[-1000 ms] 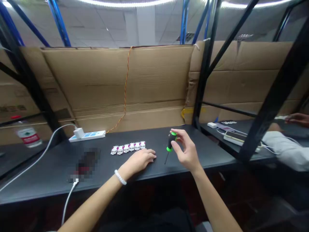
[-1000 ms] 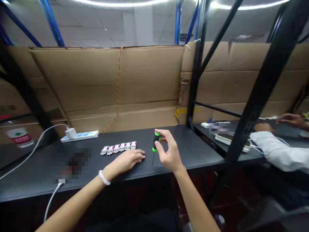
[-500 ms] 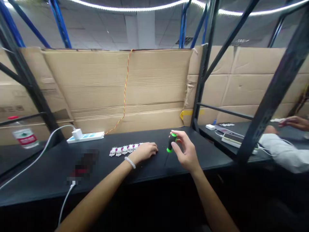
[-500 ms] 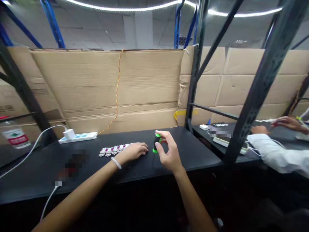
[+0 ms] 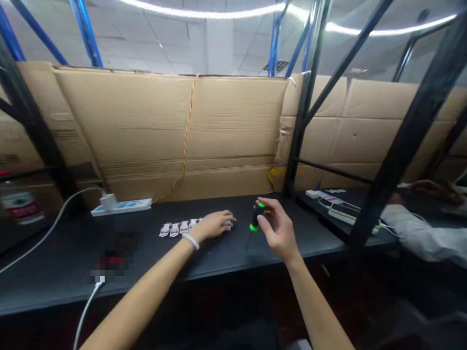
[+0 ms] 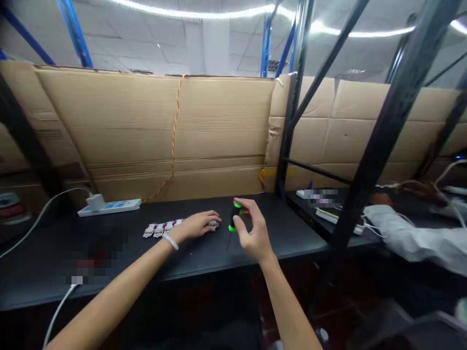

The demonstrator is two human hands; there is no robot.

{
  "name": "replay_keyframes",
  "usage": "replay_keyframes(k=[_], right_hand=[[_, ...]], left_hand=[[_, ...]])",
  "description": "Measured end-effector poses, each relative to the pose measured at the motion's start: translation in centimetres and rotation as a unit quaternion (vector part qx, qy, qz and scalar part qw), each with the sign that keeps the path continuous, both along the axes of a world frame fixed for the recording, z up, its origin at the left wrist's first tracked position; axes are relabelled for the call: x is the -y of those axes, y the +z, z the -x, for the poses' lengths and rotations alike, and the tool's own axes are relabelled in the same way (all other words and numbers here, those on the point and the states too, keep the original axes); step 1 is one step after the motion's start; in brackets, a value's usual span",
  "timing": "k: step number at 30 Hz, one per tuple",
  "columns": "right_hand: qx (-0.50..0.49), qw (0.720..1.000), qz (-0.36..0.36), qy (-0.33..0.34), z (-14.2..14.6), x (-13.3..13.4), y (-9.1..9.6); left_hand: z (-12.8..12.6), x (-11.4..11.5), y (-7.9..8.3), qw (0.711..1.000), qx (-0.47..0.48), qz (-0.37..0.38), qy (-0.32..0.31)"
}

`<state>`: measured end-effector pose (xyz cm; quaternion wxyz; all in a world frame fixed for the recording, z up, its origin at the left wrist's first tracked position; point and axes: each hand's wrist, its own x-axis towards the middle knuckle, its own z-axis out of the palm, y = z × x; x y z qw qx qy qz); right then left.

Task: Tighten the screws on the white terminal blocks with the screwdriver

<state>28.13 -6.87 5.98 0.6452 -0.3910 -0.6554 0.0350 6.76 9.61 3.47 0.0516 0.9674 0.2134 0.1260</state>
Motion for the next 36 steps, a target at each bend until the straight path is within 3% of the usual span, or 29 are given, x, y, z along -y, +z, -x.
replay_keyframes(k=[3, 7, 14, 22, 29, 36], right_hand=[[-0.005, 1.0, 0.001, 0.002, -0.1, 0.0, 0.0], [-0.005, 1.0, -0.002, 0.0, -0.1, 0.0, 0.0], [-0.001, 1.0, 0.001, 0.001, -0.1, 0.0, 0.0], [-0.052, 0.999, -0.002, -0.006, 0.1, -0.4, -0.1], [-0.14, 0.984, 0.022, 0.109, 1.9, -1.0, -0.3], [-0.172, 0.974, 0.017, 0.143, 4.2, -2.0, -0.4]], left_hand=[[1.7, 0.0, 0.6, 0.999, 0.011, -0.009, 0.052], [4.3, -0.6, 0.9, 0.988, -0.061, 0.018, 0.143], [5.4, -0.4, 0.5, 0.99, -0.055, 0.027, 0.129], [5.6, 4.3, 0.7, 0.992, -0.024, 0.01, 0.121], [7.0, 9.7, -1.3, 0.984, 0.089, 0.121, 0.091], [6.3, 10.6, -2.7, 0.968, 0.173, 0.17, 0.065]])
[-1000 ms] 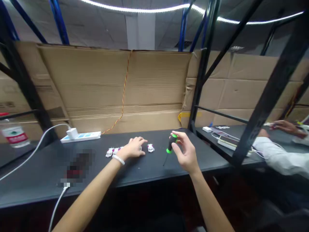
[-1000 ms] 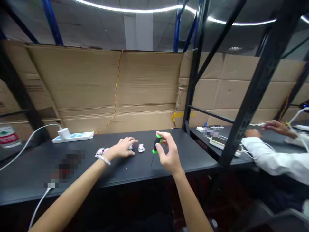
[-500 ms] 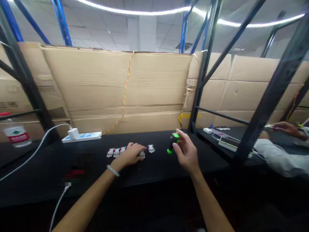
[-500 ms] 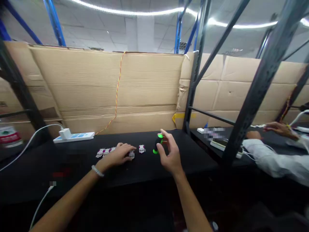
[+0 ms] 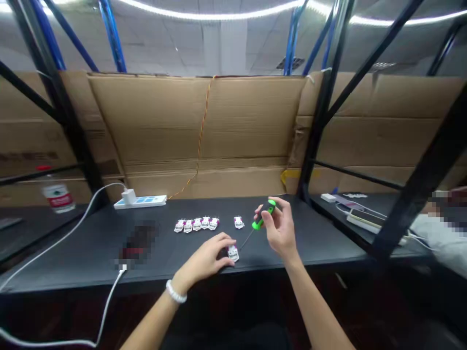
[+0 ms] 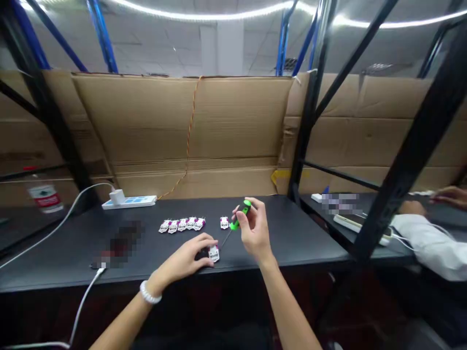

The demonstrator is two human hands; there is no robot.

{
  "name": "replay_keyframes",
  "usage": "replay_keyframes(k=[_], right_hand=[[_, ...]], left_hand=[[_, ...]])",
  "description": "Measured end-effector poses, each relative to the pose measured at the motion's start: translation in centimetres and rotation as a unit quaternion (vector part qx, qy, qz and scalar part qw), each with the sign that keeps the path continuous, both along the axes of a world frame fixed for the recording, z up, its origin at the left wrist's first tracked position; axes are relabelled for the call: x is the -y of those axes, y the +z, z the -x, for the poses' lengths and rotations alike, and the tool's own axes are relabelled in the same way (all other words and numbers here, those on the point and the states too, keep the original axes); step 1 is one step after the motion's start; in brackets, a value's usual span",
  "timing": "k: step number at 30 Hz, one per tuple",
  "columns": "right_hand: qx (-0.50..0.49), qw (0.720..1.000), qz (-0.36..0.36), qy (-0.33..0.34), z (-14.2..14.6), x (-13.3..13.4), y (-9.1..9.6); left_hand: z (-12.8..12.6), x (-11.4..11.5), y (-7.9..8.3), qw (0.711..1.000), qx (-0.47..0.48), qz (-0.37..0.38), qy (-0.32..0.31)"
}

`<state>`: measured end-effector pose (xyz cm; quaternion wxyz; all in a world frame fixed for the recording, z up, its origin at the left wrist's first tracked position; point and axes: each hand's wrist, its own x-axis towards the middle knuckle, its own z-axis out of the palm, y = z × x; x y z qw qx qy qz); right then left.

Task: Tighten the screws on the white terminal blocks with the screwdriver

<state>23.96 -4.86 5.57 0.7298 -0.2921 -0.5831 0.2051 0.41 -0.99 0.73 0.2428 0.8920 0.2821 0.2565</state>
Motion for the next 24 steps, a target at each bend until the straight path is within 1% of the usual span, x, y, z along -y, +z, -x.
replay_keyframes(k=[5, 8, 14, 24], right_hand=[[0.002, 1.0, 0.006, 0.009, 1.7, -0.5, -0.3], [0.013, 1.0, 0.012, 0.01, 2.1, -0.6, -0.6], [0.034, 0.999, 0.007, -0.011, 1.7, -0.7, -0.8], [0.044, 0.999, 0.007, -0.008, 1.6, -0.8, -1.0]], left_hand=[[-0.1, -0.2, -0.2, 1.0, 0.023, 0.012, 0.0], [-0.1, -0.2, -0.3, 1.0, 0.025, 0.014, -0.004], [-0.1, -0.5, -0.5, 1.0, 0.026, 0.005, -0.011], [-0.1, -0.4, -0.4, 1.0, 0.025, 0.003, -0.007]])
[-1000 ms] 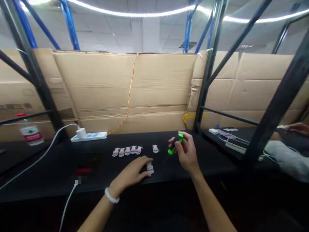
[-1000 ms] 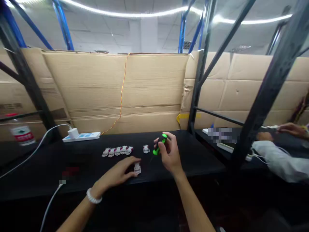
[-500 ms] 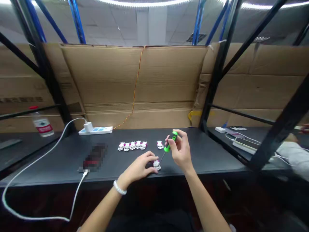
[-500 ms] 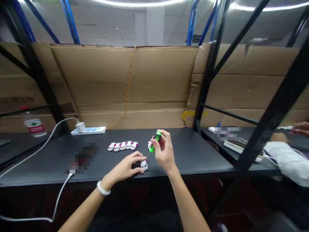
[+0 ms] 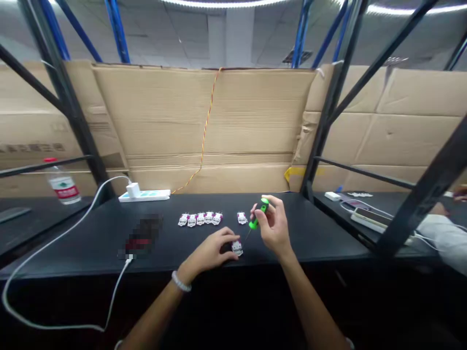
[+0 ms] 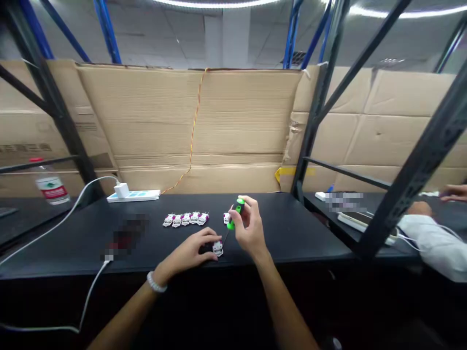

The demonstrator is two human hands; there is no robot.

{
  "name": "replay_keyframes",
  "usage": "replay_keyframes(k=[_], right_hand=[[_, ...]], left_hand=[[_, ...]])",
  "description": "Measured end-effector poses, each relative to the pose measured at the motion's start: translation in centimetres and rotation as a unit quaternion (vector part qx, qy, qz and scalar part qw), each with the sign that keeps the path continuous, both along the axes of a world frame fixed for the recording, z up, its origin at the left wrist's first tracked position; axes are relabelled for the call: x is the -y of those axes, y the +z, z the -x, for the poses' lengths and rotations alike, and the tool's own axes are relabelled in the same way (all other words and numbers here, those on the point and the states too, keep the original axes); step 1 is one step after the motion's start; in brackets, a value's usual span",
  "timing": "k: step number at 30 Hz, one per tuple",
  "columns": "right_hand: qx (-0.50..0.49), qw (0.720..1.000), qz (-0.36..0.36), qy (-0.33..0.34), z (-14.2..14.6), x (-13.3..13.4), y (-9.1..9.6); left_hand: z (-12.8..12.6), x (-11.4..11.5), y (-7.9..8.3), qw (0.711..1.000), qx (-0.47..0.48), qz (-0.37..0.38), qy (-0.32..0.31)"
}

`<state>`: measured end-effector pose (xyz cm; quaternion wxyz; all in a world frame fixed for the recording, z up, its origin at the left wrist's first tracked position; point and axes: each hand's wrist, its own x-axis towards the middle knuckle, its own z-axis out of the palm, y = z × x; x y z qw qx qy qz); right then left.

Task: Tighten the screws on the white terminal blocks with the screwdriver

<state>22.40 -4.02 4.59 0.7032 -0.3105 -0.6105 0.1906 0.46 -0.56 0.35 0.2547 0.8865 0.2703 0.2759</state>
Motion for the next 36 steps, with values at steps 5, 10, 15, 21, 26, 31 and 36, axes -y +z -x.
replay_keyframes(k=[5, 10, 15, 21, 26, 31, 36], right_hand=[[0.006, 1.0, 0.001, -0.01, 0.0, -0.1, -0.2], [0.02, 0.999, -0.004, -0.05, 0.3, 0.2, -0.2], [0.054, 0.993, -0.019, -0.103, 0.8, 1.1, 0.2], [0.096, 0.993, -0.012, -0.072, 1.3, 1.9, 0.1], [0.053, 0.997, -0.025, -0.051, 1.2, 1.3, -0.4], [0.033, 0.997, -0.014, -0.062, 0.4, 1.0, 0.2], [0.042, 0.98, -0.079, -0.176, -0.2, 0.8, 0.8]], left_hand=[[0.0, 0.0, 0.0, 1.0, 0.003, 0.002, -0.002], [-0.1, 0.0, -0.1, 1.0, 0.001, -0.002, -0.001], [0.0, 0.0, -0.2, 1.0, 0.003, -0.004, -0.007], [0.0, 0.1, 0.0, 1.0, -0.001, -0.023, -0.008], [0.0, 0.3, 0.1, 1.0, 0.002, -0.027, -0.005], [-0.1, 0.4, 0.3, 1.0, -0.005, -0.022, -0.001], [-0.1, 0.3, 0.0, 1.0, -0.007, -0.021, 0.002]])
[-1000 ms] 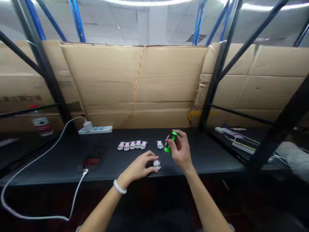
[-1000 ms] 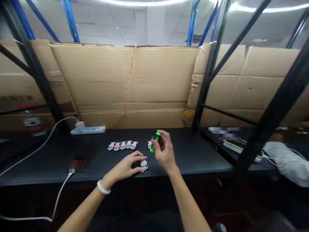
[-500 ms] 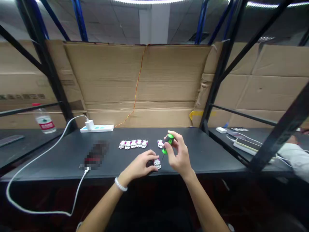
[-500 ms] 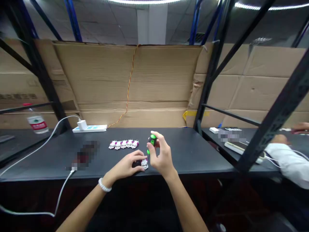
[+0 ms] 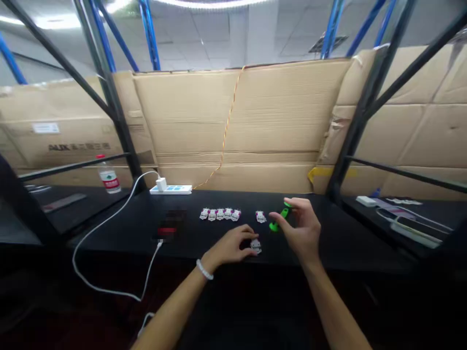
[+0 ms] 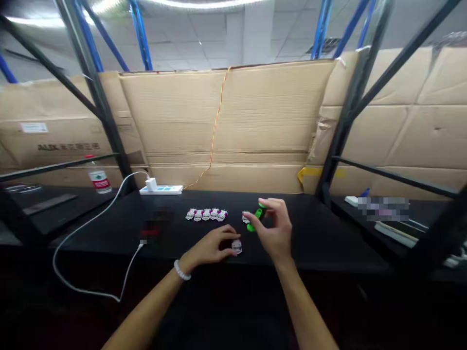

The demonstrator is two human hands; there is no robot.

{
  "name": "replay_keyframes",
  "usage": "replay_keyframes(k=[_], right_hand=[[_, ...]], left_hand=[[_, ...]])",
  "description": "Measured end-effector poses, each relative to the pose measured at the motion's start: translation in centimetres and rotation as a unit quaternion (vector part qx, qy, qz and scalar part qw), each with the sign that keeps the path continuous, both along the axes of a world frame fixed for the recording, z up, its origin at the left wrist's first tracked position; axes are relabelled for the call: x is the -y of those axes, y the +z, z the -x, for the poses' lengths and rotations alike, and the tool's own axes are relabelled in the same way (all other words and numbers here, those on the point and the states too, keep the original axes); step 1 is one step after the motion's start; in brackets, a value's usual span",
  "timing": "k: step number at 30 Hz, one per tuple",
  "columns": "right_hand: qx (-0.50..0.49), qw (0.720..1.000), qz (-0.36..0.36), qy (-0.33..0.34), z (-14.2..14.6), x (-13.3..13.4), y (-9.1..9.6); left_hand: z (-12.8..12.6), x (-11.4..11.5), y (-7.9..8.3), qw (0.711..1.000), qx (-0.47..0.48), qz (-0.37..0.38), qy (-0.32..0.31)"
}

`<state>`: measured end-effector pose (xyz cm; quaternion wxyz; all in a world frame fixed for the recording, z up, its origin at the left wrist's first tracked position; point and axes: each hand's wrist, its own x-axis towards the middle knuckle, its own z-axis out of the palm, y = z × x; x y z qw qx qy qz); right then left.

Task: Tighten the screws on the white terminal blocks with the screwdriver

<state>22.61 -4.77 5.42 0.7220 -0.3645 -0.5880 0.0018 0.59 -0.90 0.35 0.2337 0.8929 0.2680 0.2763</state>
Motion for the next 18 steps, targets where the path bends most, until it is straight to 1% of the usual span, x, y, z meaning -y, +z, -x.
replay_keyframes(k=[2, 4, 5, 8, 9, 10, 11, 12, 15, 16, 17, 18], right_hand=[[-0.007, 1.0, -0.012, -0.009, 0.3, 0.2, 0.1], [-0.002, 1.0, -0.002, 0.013, 0.8, 0.7, 0.2], [0.004, 0.999, 0.012, 0.036, 1.2, 1.1, 0.2], [0.0, 0.988, 0.055, 0.143, 2.3, 1.9, 0.0], [0.0, 0.984, 0.059, 0.166, 2.6, 2.1, -0.1], [-0.004, 0.985, 0.049, 0.168, 2.8, 2.1, -0.2], [0.0, 0.988, 0.037, 0.151, 2.9, 2.1, -0.2], [0.009, 0.993, 0.024, 0.114, 2.9, 2.1, -0.2], [0.036, 0.999, -0.01, -0.025, 2.6, 1.8, 0.2], [0.036, 0.998, -0.011, -0.047, 2.4, 1.8, 0.4], [0.033, 0.998, -0.003, -0.049, 2.3, 1.8, 0.5], [0.035, 0.999, 0.01, -0.034, 2.1, 1.8, 0.6]], left_hand=[[0.0, 0.0, -0.1, 1.0, 0.003, -0.001, 0.002], [0.0, 0.1, -0.1, 1.0, 0.008, -0.003, 0.005], [0.0, 0.1, -0.1, 1.0, 0.009, -0.004, 0.004], [0.0, 0.2, -0.1, 1.0, 0.01, -0.009, -0.001], [0.0, 0.2, -0.1, 1.0, 0.01, -0.01, -0.002], [0.0, 0.1, -0.1, 1.0, 0.01, -0.011, -0.004], [0.0, 0.1, -0.1, 1.0, 0.009, -0.01, -0.005], [0.0, 0.1, -0.1, 1.0, 0.009, -0.009, -0.005], [0.0, 0.2, 0.0, 1.0, 0.006, -0.007, -0.002], [0.0, 0.2, 0.0, 1.0, 0.006, -0.008, 0.0], [0.0, 0.2, 0.0, 1.0, 0.006, -0.009, 0.001], [0.0, 0.2, 0.0, 1.0, 0.006, -0.01, 0.001]])
